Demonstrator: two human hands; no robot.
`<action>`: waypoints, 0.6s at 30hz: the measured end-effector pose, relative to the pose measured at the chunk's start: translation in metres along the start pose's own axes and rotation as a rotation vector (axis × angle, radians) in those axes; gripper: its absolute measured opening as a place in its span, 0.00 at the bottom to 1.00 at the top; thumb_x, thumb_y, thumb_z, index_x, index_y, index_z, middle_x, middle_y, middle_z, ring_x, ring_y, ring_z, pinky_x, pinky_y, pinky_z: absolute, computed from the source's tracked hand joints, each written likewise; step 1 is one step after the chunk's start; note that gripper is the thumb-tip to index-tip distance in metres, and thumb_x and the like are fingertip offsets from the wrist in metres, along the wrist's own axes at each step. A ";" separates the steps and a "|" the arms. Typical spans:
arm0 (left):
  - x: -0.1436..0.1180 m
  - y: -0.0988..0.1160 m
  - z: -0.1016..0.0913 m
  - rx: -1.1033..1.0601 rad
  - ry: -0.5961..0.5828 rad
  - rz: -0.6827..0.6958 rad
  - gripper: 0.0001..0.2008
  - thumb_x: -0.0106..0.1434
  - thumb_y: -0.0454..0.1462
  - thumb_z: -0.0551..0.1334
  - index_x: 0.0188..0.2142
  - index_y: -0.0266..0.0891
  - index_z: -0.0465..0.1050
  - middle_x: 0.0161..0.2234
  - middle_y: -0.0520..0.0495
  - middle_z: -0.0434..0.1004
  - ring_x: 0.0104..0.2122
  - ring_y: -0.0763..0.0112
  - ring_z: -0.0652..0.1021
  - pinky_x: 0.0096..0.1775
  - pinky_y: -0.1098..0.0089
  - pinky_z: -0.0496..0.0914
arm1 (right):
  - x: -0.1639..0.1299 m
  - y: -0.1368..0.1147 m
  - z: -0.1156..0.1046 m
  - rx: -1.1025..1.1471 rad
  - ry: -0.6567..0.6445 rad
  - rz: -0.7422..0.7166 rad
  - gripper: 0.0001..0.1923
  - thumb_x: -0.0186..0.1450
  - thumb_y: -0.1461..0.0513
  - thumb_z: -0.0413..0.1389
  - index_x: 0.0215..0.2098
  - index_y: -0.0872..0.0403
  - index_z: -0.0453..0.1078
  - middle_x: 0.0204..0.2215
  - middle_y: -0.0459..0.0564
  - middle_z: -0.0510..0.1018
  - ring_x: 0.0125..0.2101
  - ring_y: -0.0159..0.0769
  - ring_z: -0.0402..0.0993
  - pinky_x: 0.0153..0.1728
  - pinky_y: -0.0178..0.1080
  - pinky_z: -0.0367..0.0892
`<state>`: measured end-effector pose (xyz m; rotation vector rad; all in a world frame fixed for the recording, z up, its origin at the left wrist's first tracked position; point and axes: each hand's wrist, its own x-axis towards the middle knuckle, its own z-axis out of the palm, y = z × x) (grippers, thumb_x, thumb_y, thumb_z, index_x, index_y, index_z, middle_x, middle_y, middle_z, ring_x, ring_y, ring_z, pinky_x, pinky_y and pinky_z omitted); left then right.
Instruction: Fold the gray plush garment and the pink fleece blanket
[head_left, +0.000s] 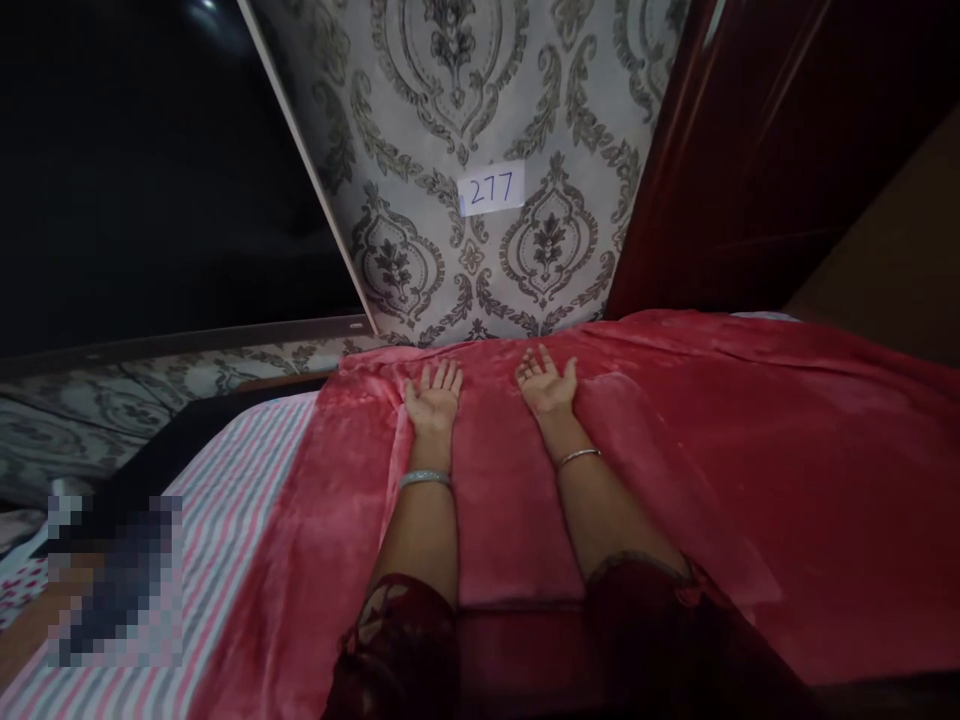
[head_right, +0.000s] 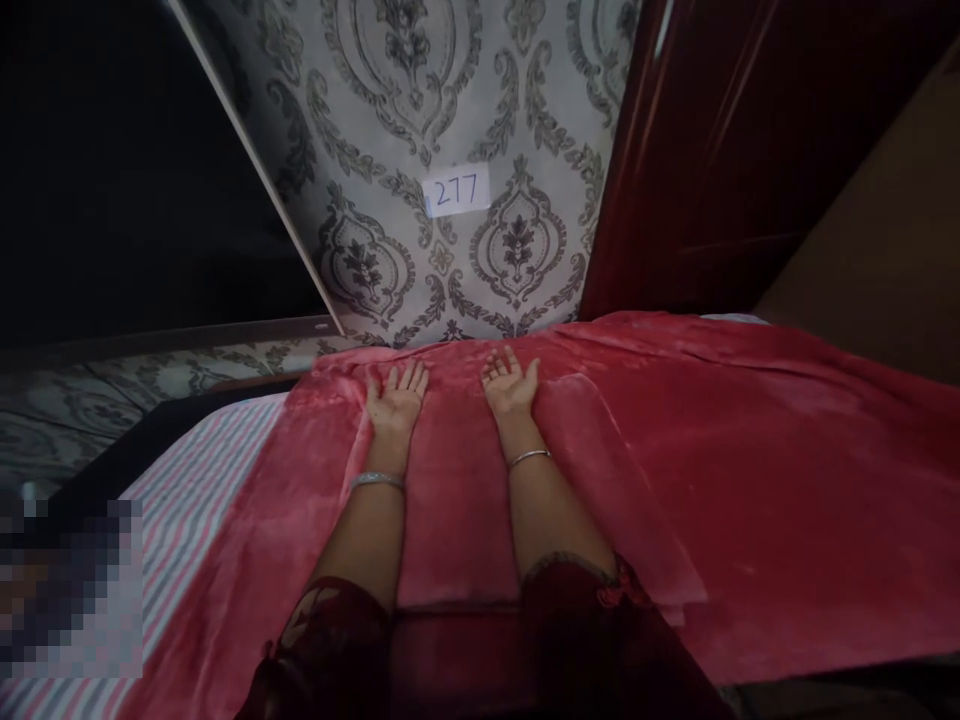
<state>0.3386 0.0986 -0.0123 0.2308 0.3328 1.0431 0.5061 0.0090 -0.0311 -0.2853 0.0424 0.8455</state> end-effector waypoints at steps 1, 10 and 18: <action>0.001 0.000 0.001 -0.002 0.004 0.003 0.28 0.71 0.49 0.47 0.65 0.41 0.55 0.64 0.29 0.64 0.61 0.53 0.73 0.52 0.53 0.75 | 0.002 0.000 0.000 0.008 -0.002 -0.002 0.30 0.72 0.40 0.37 0.41 0.51 0.71 0.35 0.52 0.77 0.32 0.36 0.74 0.29 0.38 0.72; -0.004 0.002 0.005 0.033 -0.011 0.018 0.28 0.72 0.50 0.47 0.66 0.39 0.54 0.64 0.28 0.64 0.63 0.51 0.70 0.51 0.54 0.76 | -0.004 0.005 0.012 0.044 0.049 0.020 0.27 0.73 0.44 0.37 0.40 0.51 0.70 0.34 0.51 0.77 0.32 0.36 0.73 0.28 0.37 0.72; -0.004 0.002 0.006 0.069 -0.073 0.008 0.27 0.72 0.49 0.48 0.66 0.39 0.54 0.65 0.29 0.63 0.62 0.56 0.72 0.53 0.56 0.75 | -0.002 -0.057 0.031 -0.045 -0.026 -0.093 0.26 0.73 0.44 0.39 0.41 0.51 0.70 0.34 0.51 0.77 0.33 0.36 0.74 0.29 0.37 0.73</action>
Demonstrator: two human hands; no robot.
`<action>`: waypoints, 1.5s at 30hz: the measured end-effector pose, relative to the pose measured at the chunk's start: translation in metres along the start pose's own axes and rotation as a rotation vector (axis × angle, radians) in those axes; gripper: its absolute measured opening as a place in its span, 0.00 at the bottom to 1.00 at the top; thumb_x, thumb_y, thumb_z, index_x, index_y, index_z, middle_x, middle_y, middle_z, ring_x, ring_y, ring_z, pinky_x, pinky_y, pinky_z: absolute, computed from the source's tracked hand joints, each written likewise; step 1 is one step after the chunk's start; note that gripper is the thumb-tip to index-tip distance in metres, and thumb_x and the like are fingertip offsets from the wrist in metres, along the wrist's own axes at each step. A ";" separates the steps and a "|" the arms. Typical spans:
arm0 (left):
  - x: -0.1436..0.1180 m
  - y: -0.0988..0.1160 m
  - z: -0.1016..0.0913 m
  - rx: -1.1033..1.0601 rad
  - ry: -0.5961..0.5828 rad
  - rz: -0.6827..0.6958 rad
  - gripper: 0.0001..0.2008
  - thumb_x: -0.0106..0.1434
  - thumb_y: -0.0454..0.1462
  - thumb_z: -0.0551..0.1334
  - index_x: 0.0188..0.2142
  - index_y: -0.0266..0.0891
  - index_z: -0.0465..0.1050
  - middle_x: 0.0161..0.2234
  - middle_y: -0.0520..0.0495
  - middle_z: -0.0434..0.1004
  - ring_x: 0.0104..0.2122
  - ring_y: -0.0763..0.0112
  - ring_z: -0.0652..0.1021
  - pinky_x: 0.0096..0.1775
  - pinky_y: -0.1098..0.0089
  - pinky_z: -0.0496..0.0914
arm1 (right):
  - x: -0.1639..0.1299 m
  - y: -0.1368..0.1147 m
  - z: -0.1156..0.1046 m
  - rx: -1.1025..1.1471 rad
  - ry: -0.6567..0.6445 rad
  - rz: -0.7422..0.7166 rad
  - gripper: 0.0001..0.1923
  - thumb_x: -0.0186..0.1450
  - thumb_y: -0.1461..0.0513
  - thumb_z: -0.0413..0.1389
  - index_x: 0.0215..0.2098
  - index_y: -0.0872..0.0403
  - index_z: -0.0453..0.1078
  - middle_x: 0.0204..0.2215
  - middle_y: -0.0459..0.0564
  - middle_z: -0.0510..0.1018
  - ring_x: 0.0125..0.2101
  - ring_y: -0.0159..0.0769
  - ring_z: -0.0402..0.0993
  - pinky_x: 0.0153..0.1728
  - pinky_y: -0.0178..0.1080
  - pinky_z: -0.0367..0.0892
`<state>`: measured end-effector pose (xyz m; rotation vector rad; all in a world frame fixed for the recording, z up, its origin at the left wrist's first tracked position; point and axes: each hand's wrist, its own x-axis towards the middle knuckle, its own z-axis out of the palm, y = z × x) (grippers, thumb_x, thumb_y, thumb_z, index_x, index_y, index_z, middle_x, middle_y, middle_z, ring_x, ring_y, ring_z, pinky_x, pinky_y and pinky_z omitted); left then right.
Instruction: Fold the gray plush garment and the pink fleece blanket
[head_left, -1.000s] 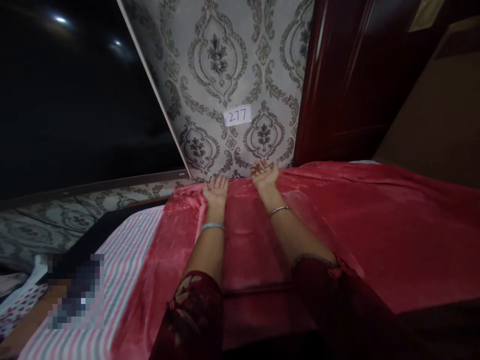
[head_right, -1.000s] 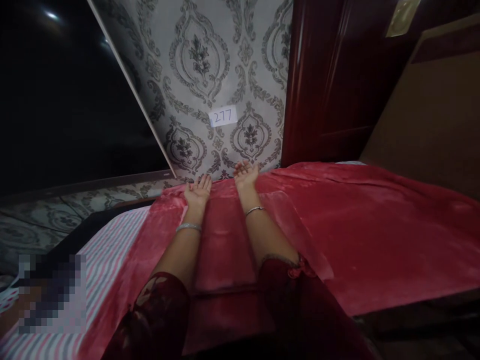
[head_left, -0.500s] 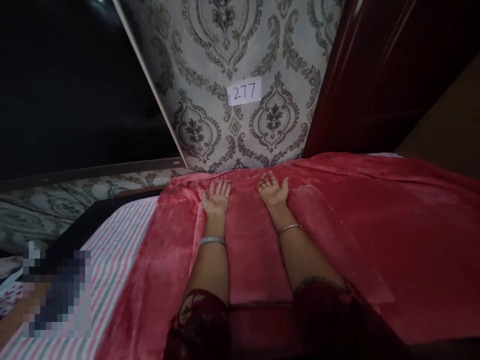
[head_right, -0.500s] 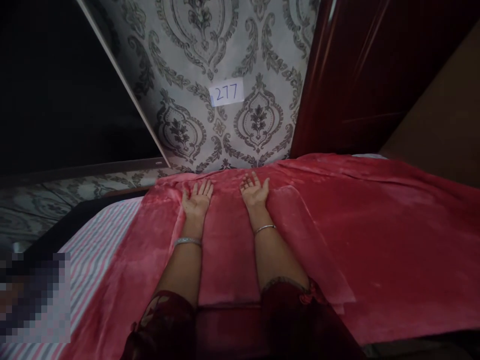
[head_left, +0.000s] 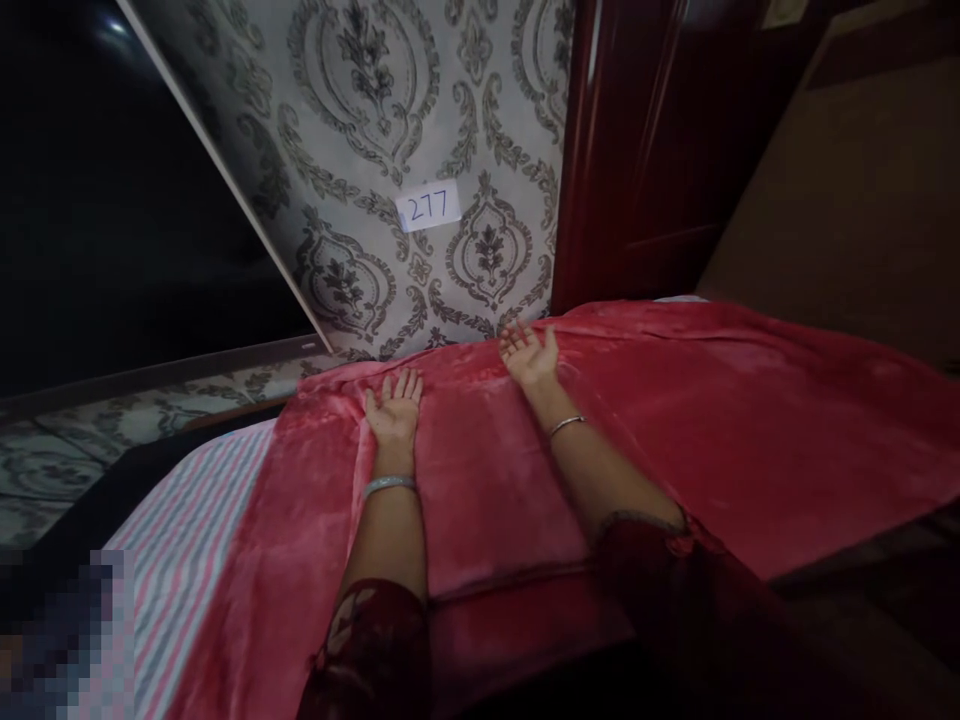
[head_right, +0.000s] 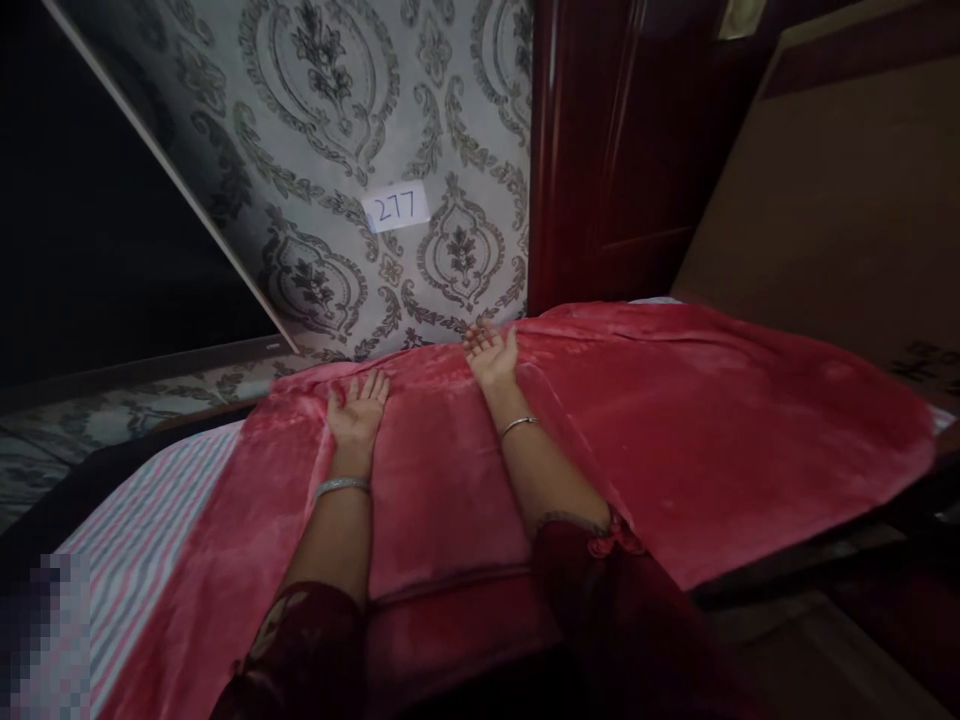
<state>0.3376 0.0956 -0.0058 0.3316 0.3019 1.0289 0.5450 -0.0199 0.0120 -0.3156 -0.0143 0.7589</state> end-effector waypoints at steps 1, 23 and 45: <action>0.000 0.000 0.000 0.006 0.004 -0.003 0.27 0.72 0.49 0.48 0.66 0.39 0.55 0.65 0.29 0.63 0.63 0.55 0.71 0.54 0.56 0.75 | 0.000 -0.008 -0.005 -0.008 0.028 -0.019 0.26 0.73 0.44 0.38 0.40 0.51 0.70 0.34 0.50 0.77 0.33 0.36 0.74 0.29 0.37 0.73; -0.001 0.003 0.005 0.080 0.038 -0.025 0.23 0.72 0.46 0.48 0.63 0.41 0.59 0.65 0.30 0.64 0.62 0.55 0.72 0.51 0.57 0.77 | 0.004 -0.027 -0.031 -0.011 0.029 0.025 0.27 0.73 0.43 0.39 0.42 0.51 0.70 0.34 0.52 0.77 0.33 0.37 0.74 0.30 0.39 0.75; 0.011 0.024 -0.010 0.170 0.061 -0.034 0.15 0.72 0.42 0.50 0.50 0.38 0.69 0.60 0.29 0.71 0.62 0.55 0.72 0.55 0.56 0.74 | 0.012 -0.060 -0.070 -0.078 -0.116 0.057 0.29 0.73 0.42 0.40 0.49 0.53 0.72 0.40 0.57 0.78 0.38 0.41 0.75 0.33 0.42 0.76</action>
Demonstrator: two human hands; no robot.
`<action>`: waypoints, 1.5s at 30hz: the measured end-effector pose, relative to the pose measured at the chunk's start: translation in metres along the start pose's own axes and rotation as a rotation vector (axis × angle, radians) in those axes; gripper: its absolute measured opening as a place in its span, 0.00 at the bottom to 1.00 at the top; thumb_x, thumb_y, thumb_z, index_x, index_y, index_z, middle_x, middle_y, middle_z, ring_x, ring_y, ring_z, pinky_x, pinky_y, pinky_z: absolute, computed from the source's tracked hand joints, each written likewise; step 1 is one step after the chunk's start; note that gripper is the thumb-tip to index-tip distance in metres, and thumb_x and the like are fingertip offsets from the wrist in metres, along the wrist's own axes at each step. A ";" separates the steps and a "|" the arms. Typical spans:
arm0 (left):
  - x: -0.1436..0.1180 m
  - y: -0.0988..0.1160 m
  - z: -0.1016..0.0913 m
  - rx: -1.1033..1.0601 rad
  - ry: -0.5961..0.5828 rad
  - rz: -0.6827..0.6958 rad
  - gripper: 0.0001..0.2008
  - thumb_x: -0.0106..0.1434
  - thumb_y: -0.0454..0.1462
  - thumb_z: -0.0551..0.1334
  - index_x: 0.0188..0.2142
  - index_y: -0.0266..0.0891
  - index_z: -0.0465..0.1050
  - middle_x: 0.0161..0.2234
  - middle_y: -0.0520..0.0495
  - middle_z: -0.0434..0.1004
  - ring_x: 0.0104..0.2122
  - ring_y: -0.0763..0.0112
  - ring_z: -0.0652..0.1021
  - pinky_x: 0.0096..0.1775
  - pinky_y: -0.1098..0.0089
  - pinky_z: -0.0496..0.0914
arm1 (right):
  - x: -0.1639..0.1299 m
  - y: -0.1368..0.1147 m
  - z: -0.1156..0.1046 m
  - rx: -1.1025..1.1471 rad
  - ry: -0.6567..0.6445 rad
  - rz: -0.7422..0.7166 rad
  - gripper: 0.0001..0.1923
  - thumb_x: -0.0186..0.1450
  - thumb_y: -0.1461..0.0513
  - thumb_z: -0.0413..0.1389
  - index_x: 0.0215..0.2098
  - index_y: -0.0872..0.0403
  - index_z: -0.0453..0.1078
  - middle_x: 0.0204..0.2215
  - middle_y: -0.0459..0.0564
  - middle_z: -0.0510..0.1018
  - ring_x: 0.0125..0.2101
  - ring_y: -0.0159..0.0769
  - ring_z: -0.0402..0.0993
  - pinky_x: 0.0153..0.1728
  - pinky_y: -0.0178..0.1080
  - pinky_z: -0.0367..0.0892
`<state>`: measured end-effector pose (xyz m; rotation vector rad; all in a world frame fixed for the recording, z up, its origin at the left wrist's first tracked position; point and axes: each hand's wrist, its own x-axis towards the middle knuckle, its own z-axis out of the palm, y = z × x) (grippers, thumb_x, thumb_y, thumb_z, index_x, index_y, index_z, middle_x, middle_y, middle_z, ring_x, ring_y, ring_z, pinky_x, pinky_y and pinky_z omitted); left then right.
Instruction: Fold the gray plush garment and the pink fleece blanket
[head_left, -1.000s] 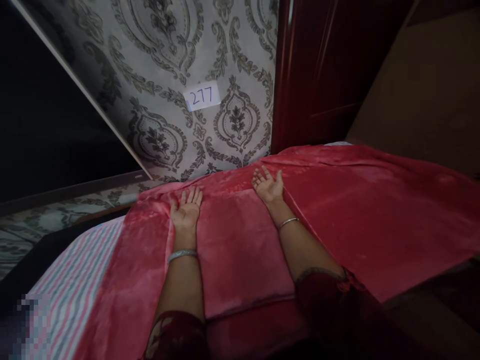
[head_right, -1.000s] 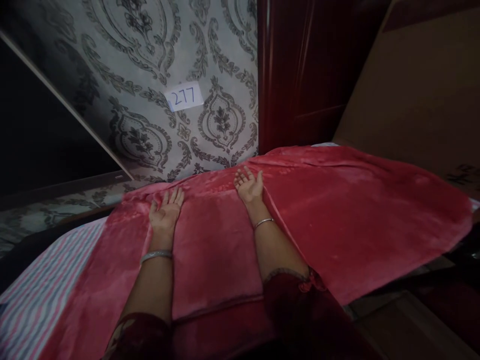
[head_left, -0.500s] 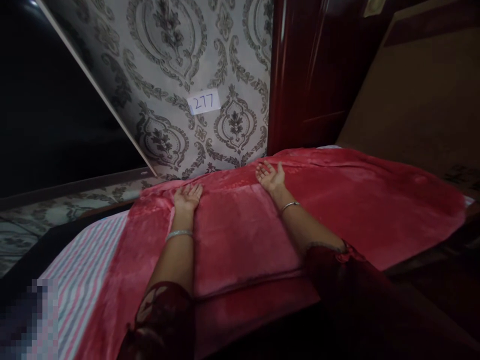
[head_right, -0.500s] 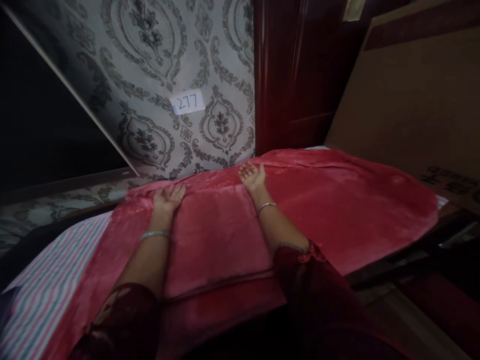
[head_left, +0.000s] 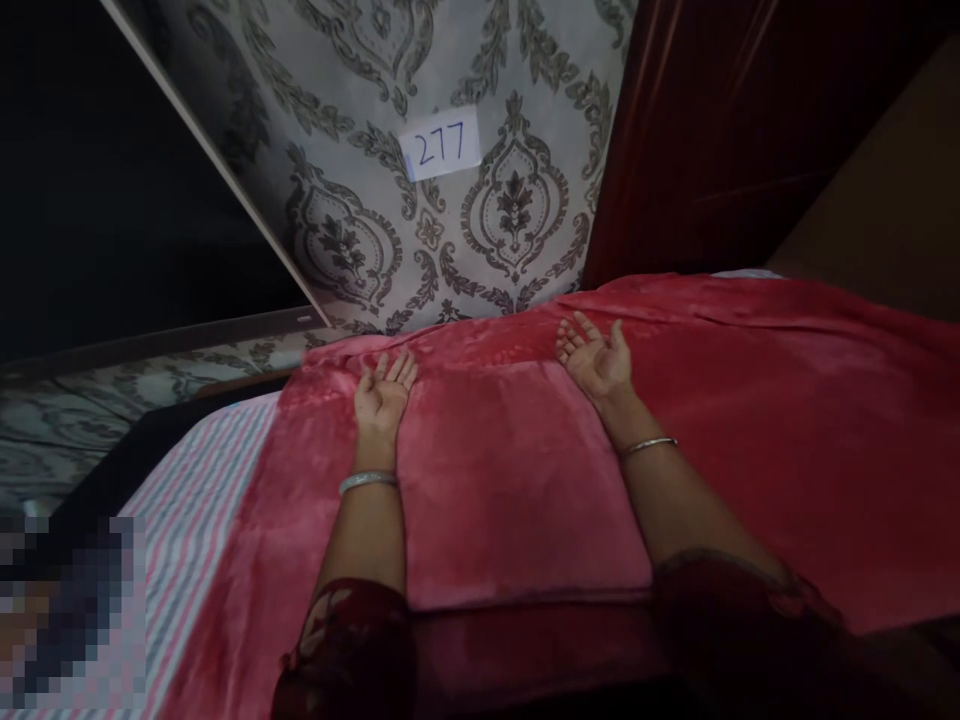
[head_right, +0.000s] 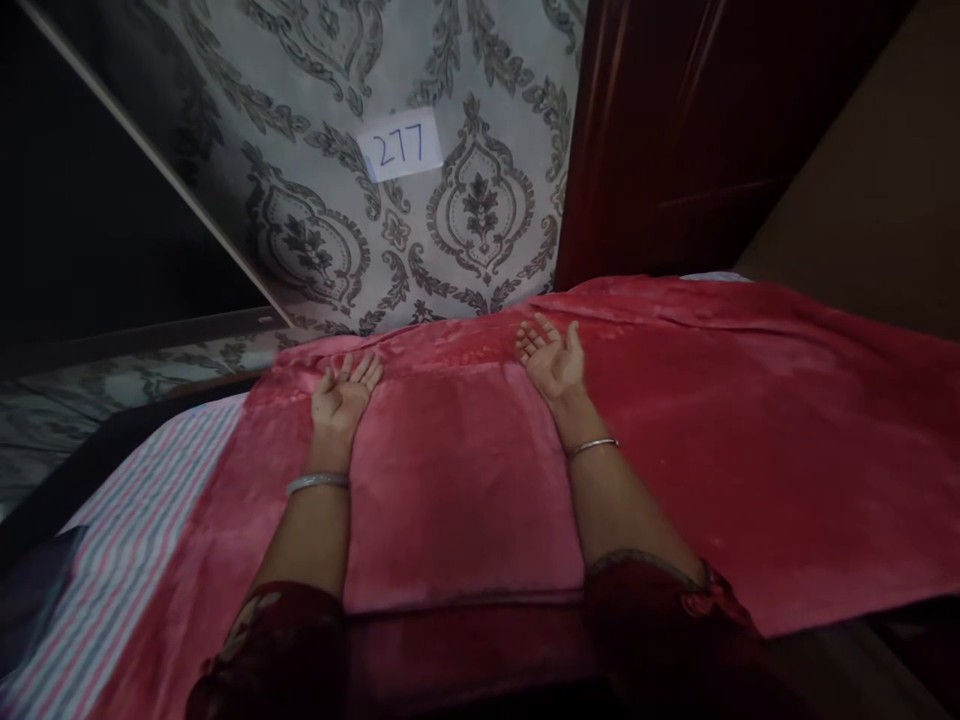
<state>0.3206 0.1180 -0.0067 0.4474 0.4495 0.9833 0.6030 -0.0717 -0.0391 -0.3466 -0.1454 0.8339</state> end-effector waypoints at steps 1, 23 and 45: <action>0.000 0.000 0.000 0.004 0.005 0.001 0.14 0.71 0.42 0.50 0.48 0.38 0.69 0.59 0.28 0.72 0.62 0.54 0.72 0.55 0.56 0.74 | -0.001 0.000 0.000 0.005 0.003 0.004 0.29 0.73 0.43 0.40 0.49 0.53 0.72 0.39 0.57 0.78 0.38 0.41 0.75 0.32 0.42 0.76; -0.014 -0.014 0.052 -0.099 0.004 0.095 0.19 0.69 0.36 0.49 0.57 0.40 0.67 0.64 0.35 0.68 0.62 0.61 0.72 0.58 0.59 0.71 | -0.027 0.068 0.114 0.033 0.108 -0.005 0.20 0.74 0.50 0.41 0.37 0.51 0.69 0.29 0.48 0.76 0.30 0.33 0.74 0.28 0.35 0.74; -0.030 -0.034 0.020 -0.167 -0.085 0.001 0.18 0.71 0.43 0.50 0.56 0.37 0.62 0.65 0.28 0.64 0.65 0.54 0.68 0.59 0.57 0.68 | -0.027 0.006 0.042 0.100 0.199 -0.094 0.24 0.74 0.47 0.39 0.42 0.52 0.70 0.32 0.51 0.78 0.32 0.34 0.74 0.30 0.34 0.72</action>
